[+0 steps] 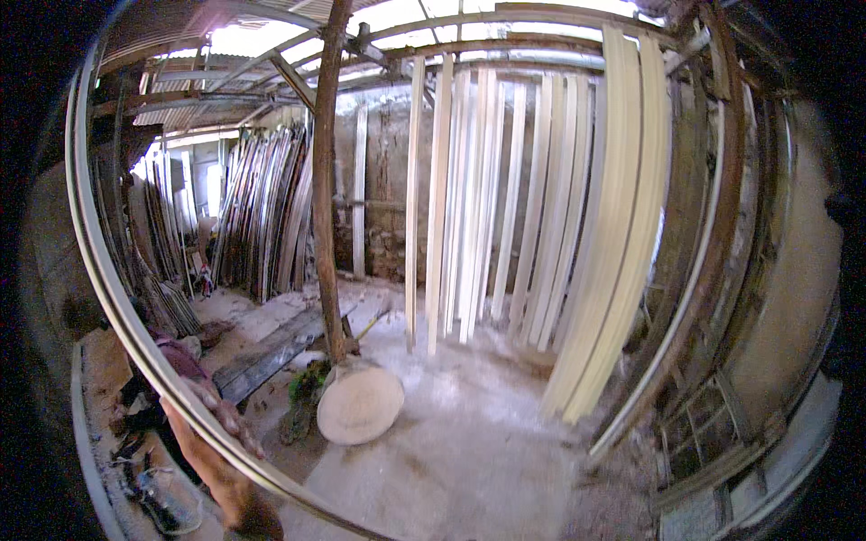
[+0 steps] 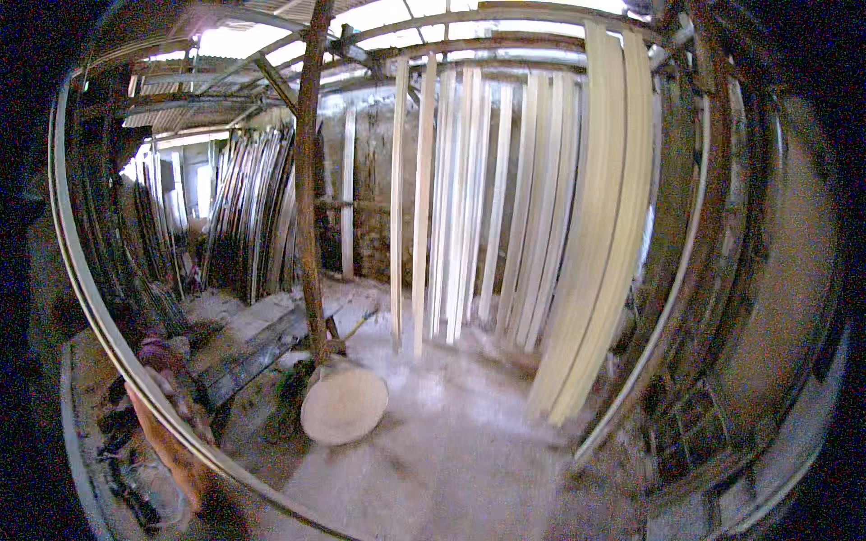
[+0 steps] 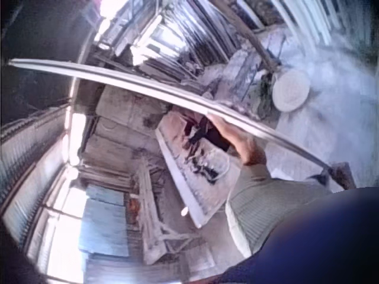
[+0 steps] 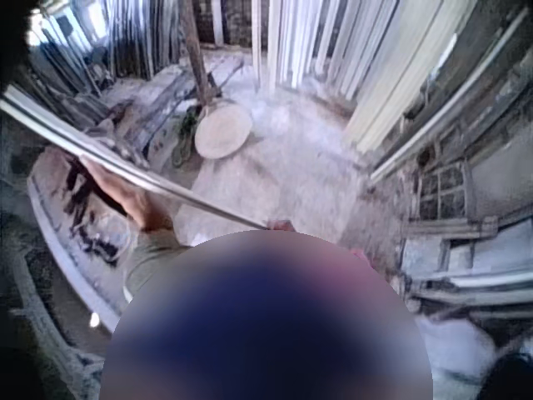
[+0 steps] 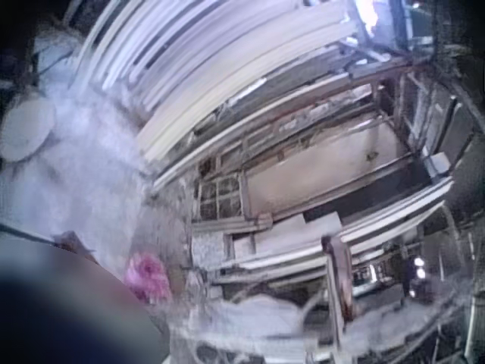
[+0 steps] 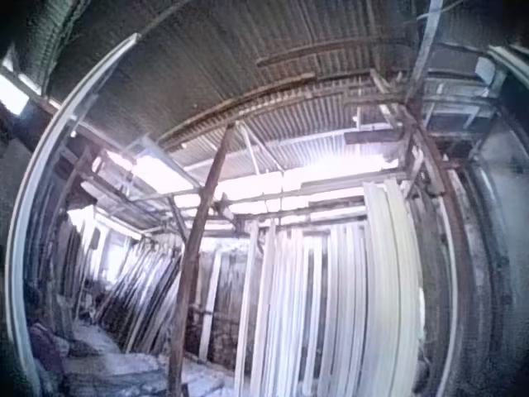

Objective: The person scrapes a long white wooden plank with a metal scraper, removing material along the edges and surface. The person then lifts the plank and places it upright among other planks.

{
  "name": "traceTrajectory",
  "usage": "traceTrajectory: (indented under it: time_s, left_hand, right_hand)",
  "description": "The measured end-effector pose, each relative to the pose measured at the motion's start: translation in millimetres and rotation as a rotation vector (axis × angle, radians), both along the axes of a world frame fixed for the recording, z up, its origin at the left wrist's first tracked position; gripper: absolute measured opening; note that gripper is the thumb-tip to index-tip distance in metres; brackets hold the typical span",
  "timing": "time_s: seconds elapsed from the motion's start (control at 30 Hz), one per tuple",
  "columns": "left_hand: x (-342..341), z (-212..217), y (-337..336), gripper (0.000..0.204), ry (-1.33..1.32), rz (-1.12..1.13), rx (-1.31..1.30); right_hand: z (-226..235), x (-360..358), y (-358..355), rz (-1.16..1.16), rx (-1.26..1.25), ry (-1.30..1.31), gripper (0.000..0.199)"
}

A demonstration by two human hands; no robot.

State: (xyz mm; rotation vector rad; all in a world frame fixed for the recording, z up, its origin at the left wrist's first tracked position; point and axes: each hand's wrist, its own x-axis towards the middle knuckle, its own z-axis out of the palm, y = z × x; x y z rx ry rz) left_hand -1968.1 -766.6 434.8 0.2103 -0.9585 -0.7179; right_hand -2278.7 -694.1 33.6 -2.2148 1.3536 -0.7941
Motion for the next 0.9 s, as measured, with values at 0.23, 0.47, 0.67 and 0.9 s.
traceTrajectory:
  time_s: [0.23,0.47,0.67,0.9]
  left_hand:
    - [-115,33,-164,0.05,0.43,0.161,0.18]
    - [-221,13,-350,0.043,0.309,0.248,0.006]
    - [-268,-11,-494,0.042,0.27,0.142,-0.062]
    - [-269,-47,-632,0.046,0.101,-0.045,-0.11]
  right_hand:
    - [110,-123,-177,0.072,0.022,-0.02,0.01]
    - [110,-257,-393,0.08,-0.049,0.091,0.018]
    - [94,-351,-570,0.21,-0.195,0.051,0.012]
    - [111,-408,-783,0.455,-0.171,0.21,0.016]
